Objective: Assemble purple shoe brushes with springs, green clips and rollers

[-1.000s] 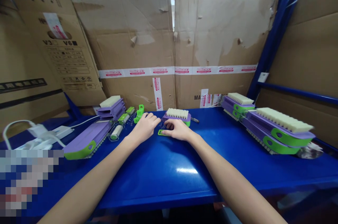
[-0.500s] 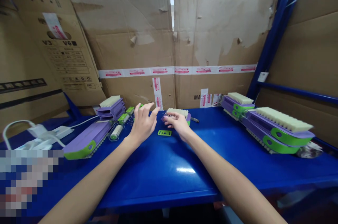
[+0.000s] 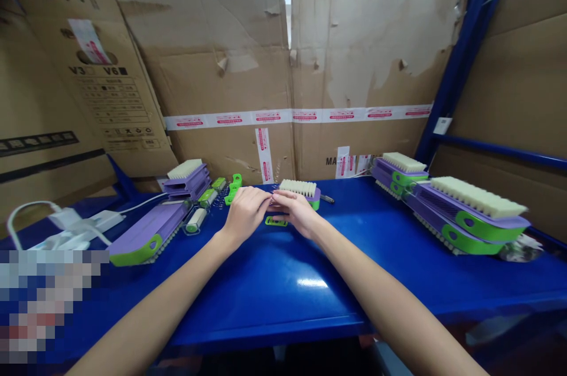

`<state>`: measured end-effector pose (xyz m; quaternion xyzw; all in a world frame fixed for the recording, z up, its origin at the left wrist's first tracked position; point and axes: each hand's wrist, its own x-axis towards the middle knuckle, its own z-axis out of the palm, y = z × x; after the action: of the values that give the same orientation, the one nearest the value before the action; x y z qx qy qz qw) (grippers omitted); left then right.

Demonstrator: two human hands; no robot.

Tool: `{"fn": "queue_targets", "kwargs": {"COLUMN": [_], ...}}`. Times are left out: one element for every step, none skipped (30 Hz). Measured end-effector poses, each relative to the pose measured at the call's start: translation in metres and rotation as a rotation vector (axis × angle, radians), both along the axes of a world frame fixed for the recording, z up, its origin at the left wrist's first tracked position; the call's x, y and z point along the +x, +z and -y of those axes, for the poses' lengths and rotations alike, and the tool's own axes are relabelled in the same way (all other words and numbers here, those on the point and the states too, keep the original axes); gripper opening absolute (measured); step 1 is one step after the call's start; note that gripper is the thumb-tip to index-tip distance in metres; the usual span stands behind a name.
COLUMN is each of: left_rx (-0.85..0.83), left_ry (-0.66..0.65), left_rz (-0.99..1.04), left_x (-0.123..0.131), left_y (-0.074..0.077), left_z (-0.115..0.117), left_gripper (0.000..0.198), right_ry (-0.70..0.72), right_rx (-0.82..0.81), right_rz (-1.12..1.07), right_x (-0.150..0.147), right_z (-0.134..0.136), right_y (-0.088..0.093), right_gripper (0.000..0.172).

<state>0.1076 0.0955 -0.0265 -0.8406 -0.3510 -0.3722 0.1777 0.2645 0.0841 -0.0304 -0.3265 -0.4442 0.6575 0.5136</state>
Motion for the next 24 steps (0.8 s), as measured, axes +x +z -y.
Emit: {"fn": "queue_targets", "kwargs": {"left_rx": [-0.048,-0.115,-0.204,-0.312,-0.435,-0.565,-0.691,-0.807,-0.913,-1.012,-1.103,-1.18,-1.242,-1.283,-1.304,-1.306,-1.299,-1.289,-1.277,-1.266,-1.257,-1.247,-1.234,-1.216], "left_ry": [-0.025,-0.056,-0.092,-0.135,-0.184,-0.233,-0.281,-0.326,-0.371,-0.416,-0.46,-0.5,-0.528,-0.542,-0.539,-0.522,-0.499,-0.475,-0.459,-0.456,-0.466,-0.486,-0.508,-0.522], "left_rz": [0.074,0.173,0.289,0.411,0.528,0.637,0.732,0.817,0.889,0.945,0.984,1.006,1.017,1.024,1.035,1.056,1.085,1.114,1.139,1.153,1.151,1.132,1.101,1.063], "left_x": [0.001,0.003,0.005,0.007,0.01,0.012,0.014,0.015,0.016,0.017,0.017,0.016,0.016,0.016,0.016,0.016,0.016,0.016,0.017,0.017,0.017,0.017,0.016,0.016], "left_y": [0.0,0.0,0.0,0.0,0.0,0.0,0.0,0.0,-0.001,-0.001,-0.002,-0.002,-0.003,-0.003,-0.004,-0.004,-0.005,-0.005,-0.005,-0.004,-0.004,-0.003,-0.003,-0.002], "left_z": [0.0,0.0,0.0,0.0,0.0,-0.001,-0.001,-0.001,-0.001,-0.001,-0.001,0.0,0.0,0.0,0.0,0.0,0.0,0.0,0.0,-0.001,-0.001,-0.001,-0.001,-0.001], "left_gripper": [0.026,0.024,0.022,0.019,0.018,0.019,0.022,0.025,0.029,0.034,0.037,0.039,0.041,0.042,0.042,0.042,0.042,0.041,0.04,0.04,0.039,0.038,0.038,0.038], "right_ry": [0.003,0.005,0.005,0.008,0.014,0.021,0.032,0.044,0.056,0.065,0.065,0.059,0.047,0.03,0.01,-0.014,-0.04,-0.067,-0.093,-0.114,-0.129,-0.137,-0.139,-0.136], "right_rx": [-0.009,-0.014,-0.015,-0.013,-0.01,-0.004,0.003,0.012,0.024,0.035,0.046,0.056,0.062,0.068,0.074,0.082,0.089,0.095,0.1,0.104,0.109,0.115,0.122,0.127], "right_rz": [-0.015,-0.034,-0.056,-0.078,-0.102,-0.124,-0.145,-0.162,-0.174,-0.18,-0.18,-0.173,-0.163,-0.152,-0.141,-0.133,-0.126,-0.121,-0.119,-0.117,-0.116,-0.117,-0.119,-0.122], "right_x": [0.001,0.002,0.003,0.004,0.005,0.006,0.007,0.008,0.008,0.008,0.008,0.007,0.007,0.006,0.006,0.006,0.006,0.006,0.006,0.007,0.007,0.007,0.008,0.008], "right_z": [0.0,0.0,-0.001,-0.001,-0.002,-0.003,-0.003,-0.004,-0.004,-0.004,-0.004,-0.004,-0.004,-0.004,-0.005,-0.006,-0.006,-0.008,-0.009,-0.01,-0.011,-0.011,-0.012,-0.012], "right_y": [0.001,0.001,0.001,0.002,0.002,0.002,0.002,0.002,0.002,0.001,0.001,0.001,0.001,0.0,-0.001,-0.001,-0.002,-0.003,-0.004,-0.004,-0.005,-0.005,-0.005,-0.005], "right_gripper": [0.025,0.025,0.025,0.026,0.026,0.027,0.027,0.028,0.028,0.028,0.028,0.028,0.027,0.027,0.026,0.025,0.026,0.026,0.027,0.028,0.028,0.028,0.027,0.027]}}
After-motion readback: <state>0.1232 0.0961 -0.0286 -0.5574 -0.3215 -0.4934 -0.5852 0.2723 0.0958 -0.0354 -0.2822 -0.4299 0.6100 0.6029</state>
